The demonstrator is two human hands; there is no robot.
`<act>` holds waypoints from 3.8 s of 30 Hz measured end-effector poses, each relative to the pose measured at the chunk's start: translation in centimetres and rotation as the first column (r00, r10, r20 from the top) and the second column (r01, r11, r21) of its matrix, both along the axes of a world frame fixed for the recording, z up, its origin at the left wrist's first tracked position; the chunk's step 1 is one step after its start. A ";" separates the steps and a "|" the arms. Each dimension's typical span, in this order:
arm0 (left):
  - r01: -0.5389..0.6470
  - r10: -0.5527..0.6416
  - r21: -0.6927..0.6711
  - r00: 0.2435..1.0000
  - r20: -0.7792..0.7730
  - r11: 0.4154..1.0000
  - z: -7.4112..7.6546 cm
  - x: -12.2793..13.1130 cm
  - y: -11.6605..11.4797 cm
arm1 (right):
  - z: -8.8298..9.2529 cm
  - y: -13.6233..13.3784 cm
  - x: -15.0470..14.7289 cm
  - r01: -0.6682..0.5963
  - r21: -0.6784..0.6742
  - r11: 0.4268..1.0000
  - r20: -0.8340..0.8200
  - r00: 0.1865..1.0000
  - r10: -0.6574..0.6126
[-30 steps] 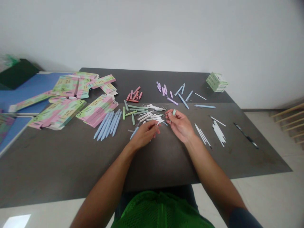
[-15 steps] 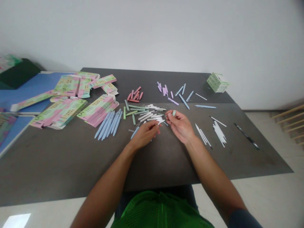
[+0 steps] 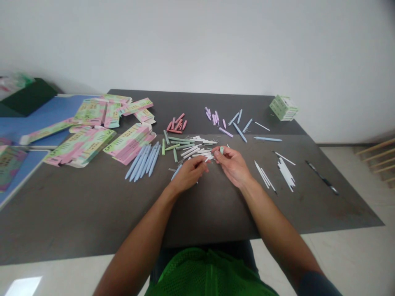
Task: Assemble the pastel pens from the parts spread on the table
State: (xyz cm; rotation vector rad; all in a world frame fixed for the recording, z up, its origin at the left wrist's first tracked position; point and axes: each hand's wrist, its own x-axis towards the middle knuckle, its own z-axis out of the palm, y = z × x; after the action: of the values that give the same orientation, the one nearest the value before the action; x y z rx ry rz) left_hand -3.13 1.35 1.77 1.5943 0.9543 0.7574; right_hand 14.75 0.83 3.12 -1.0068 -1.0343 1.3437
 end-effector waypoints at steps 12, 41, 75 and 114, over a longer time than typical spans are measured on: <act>-0.076 0.079 -0.042 0.994 0.079 0.996 -0.7 -0.3 0.6 | -0.7 0.3 1.7 0.072 -0.003 0.997 -0.015 0.997 -0.072; -0.011 0.027 -0.105 0.988 0.152 0.994 -0.6 0.1 0.0 | 0.1 0.5 1.7 0.208 0.084 0.974 -0.126 0.972 -0.197; 0.034 -0.031 -0.045 0.996 0.078 0.998 -0.5 0.3 -0.1 | -1.1 0.1 0.6 0.123 0.124 0.985 -0.073 0.991 -0.114; -0.068 0.142 0.322 0.967 -0.212 0.944 -0.7 0.5 -0.8 | -2.1 -0.8 -0.9 0.087 0.076 0.993 0.210 0.973 -0.101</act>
State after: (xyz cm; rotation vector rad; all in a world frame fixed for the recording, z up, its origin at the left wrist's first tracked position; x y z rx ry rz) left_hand -2.63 0.57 1.04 1.9536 1.1388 0.8407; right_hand 13.87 0.03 1.02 -1.1540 -1.1683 1.1347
